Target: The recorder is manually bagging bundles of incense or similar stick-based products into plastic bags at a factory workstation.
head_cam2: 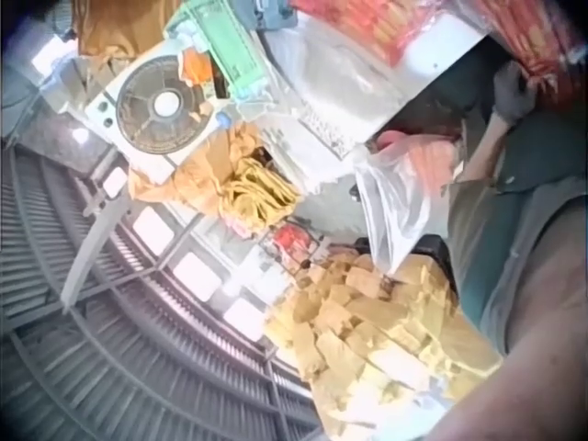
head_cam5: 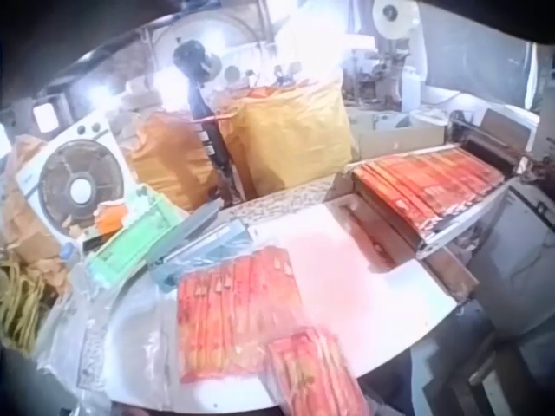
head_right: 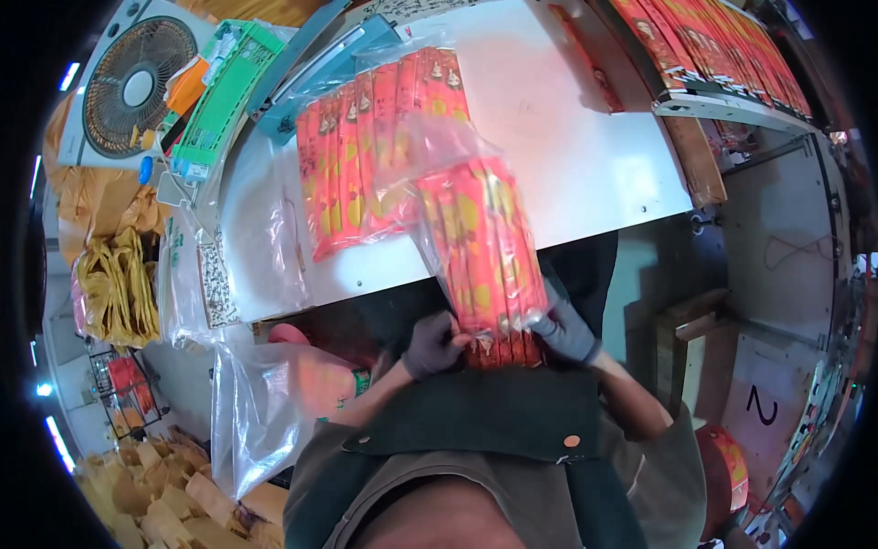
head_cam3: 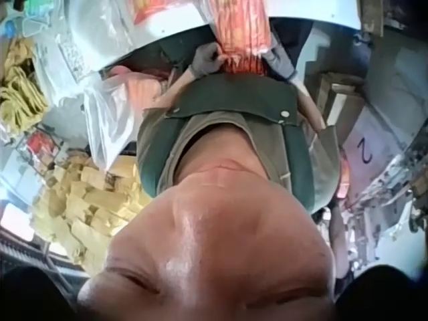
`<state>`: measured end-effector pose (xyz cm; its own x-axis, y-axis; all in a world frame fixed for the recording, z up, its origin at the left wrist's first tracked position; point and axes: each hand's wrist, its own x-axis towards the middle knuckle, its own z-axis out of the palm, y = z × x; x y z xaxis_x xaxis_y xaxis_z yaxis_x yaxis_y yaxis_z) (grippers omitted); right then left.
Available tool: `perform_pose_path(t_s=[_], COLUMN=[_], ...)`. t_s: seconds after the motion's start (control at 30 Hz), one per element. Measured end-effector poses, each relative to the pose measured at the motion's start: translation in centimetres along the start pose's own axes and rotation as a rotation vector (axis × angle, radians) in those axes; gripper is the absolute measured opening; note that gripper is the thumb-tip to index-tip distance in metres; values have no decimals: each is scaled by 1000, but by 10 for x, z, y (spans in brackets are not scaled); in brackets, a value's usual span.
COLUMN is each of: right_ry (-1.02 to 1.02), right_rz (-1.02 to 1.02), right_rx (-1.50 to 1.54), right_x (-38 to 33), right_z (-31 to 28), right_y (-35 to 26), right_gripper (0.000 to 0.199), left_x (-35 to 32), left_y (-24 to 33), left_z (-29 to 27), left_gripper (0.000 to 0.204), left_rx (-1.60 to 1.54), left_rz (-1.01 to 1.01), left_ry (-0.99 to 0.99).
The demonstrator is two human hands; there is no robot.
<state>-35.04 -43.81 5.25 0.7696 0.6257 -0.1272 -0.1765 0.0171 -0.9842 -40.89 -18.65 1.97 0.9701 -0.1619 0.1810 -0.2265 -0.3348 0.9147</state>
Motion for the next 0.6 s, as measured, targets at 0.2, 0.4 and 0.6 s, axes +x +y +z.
perform_pose_path(t_s=[0.2, 0.4, 0.6], right_ry=[-57, 413, 347], right_rz=[-269, -763, -587], right_rx=[-706, -1145, -1296], right_x=[31, 52, 61], right_z=[-58, -78, -104], right_y=[-166, -292, -312], right_gripper=[55, 18, 19], left_x=[125, 235, 249], left_y=[127, 244, 238], left_z=[-78, -153, -135], left_gripper=[13, 8, 23], left_rx=[-285, -186, 720], left_rz=[144, 283, 586], left_ry=[-36, 222, -15])
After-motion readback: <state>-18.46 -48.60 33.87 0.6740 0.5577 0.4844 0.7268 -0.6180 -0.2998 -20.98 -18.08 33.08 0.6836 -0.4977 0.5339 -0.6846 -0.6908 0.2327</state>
